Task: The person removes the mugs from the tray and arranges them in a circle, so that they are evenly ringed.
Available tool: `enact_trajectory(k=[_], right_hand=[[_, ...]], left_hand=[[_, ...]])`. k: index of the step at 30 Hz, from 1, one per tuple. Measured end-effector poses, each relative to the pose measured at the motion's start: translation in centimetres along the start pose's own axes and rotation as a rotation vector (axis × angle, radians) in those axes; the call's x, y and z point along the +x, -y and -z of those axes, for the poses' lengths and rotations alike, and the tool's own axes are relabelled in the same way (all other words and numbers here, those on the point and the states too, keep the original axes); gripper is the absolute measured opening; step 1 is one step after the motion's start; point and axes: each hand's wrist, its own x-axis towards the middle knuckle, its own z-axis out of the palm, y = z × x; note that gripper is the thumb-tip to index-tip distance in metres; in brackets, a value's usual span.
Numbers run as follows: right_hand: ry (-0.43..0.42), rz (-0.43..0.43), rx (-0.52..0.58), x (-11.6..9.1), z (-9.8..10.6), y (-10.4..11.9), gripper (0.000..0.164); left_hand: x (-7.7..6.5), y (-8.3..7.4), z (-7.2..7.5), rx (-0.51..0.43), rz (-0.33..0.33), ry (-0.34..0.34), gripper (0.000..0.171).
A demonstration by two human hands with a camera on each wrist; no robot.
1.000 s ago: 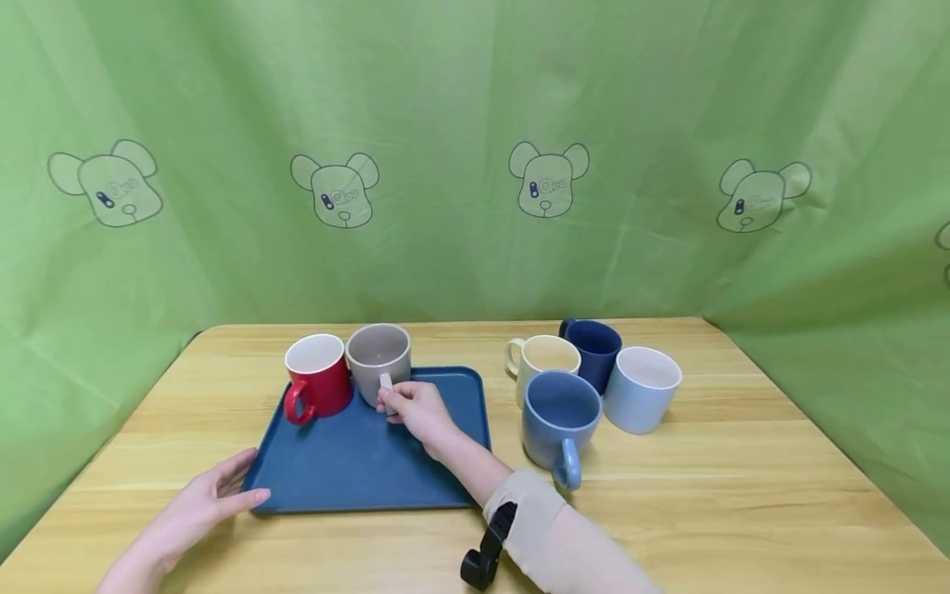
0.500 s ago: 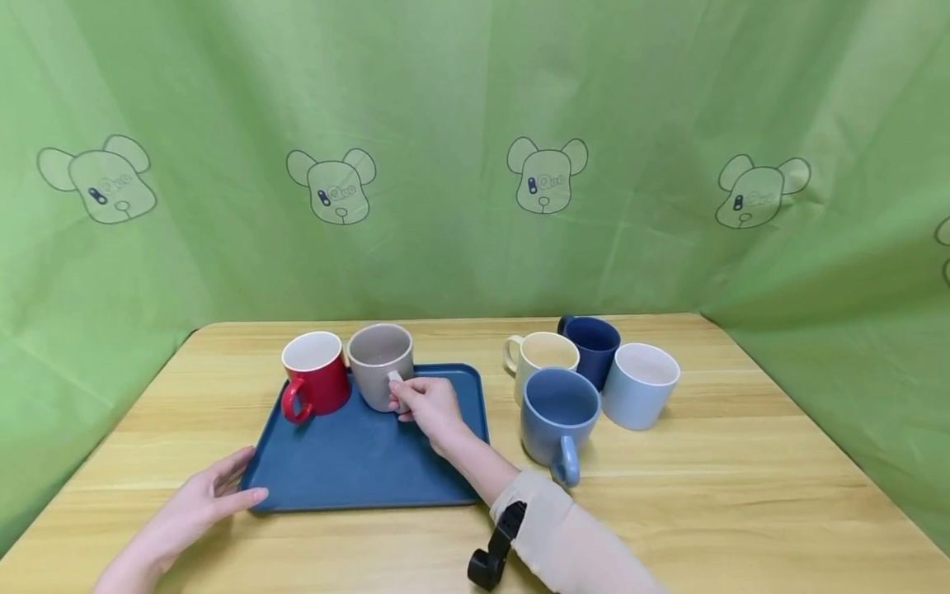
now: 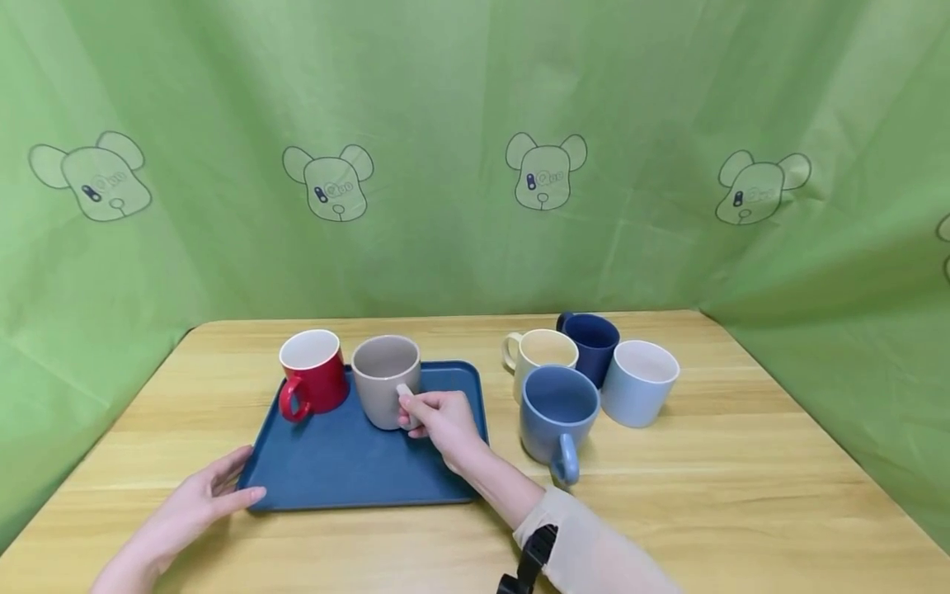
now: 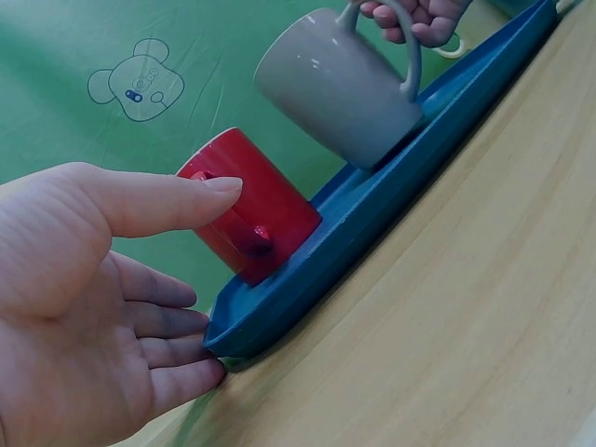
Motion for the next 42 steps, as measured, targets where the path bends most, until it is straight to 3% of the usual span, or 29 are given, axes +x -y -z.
enact_trajectory(k=[12, 29, 37, 42], right_hand=[[0.037, 0.036, 0.016, -1.8, 1.5, 1.0, 0.024], [0.157, 0.040, 0.026, -4.1, 3.6, 5.3, 0.030], [0.167, 0.043, 0.064, -4.9, 5.3, 7.6, 0.033], [0.169, 0.072, 0.082, -5.5, 6.8, 9.0, 0.018]], left_hand=[[0.0, -0.1, 0.1, 0.007, -0.002, -0.004, 0.079], [0.0, 0.0, 0.1, -0.023, -0.006, 0.005, 0.079], [0.0, -0.1, 0.0, -0.006, -0.008, -0.004, 0.079], [0.0, -0.1, 0.0, -0.009, -0.015, -0.005, 0.079]])
